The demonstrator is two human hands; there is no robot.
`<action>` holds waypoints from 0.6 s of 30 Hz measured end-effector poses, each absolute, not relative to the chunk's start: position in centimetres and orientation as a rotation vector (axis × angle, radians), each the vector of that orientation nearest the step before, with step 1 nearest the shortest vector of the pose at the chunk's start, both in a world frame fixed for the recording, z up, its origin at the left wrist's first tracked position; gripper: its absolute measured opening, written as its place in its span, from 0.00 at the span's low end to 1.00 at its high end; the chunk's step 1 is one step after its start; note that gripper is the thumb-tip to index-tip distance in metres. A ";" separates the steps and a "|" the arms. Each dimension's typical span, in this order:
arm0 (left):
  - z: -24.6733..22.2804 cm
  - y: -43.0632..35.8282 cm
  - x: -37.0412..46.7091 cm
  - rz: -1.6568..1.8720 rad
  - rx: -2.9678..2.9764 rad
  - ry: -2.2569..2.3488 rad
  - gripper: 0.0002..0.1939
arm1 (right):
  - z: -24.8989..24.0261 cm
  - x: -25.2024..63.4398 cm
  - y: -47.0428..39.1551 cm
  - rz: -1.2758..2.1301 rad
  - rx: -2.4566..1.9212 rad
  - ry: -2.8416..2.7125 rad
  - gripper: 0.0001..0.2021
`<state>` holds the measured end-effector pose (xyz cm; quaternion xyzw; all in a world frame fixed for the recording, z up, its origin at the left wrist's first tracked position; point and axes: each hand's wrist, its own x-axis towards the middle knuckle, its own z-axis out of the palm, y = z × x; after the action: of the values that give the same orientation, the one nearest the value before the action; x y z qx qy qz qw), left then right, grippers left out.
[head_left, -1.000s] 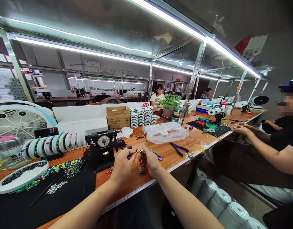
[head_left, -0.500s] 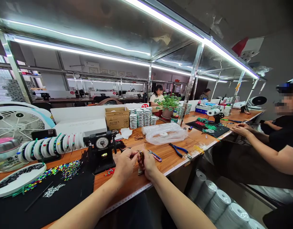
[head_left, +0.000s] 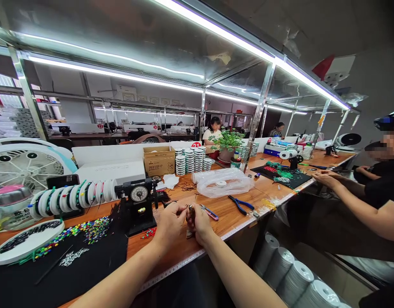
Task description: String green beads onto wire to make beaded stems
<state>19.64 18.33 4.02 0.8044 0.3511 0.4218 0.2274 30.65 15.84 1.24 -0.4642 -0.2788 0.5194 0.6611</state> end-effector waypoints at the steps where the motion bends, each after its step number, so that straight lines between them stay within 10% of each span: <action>1: 4.0 18.3 19.7 1.163 2.215 0.967 0.12 | 1.2 30.6 15.8 1.172 -1.049 -0.632 0.18; 18: 3.6 18.5 19.8 1.189 2.146 0.906 0.11 | 1.0 30.6 15.9 1.175 -1.024 -0.633 0.18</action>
<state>19.77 18.55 3.58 0.7922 0.3346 0.4390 0.2602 30.56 15.89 1.03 -0.4538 -0.2804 0.5205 0.6668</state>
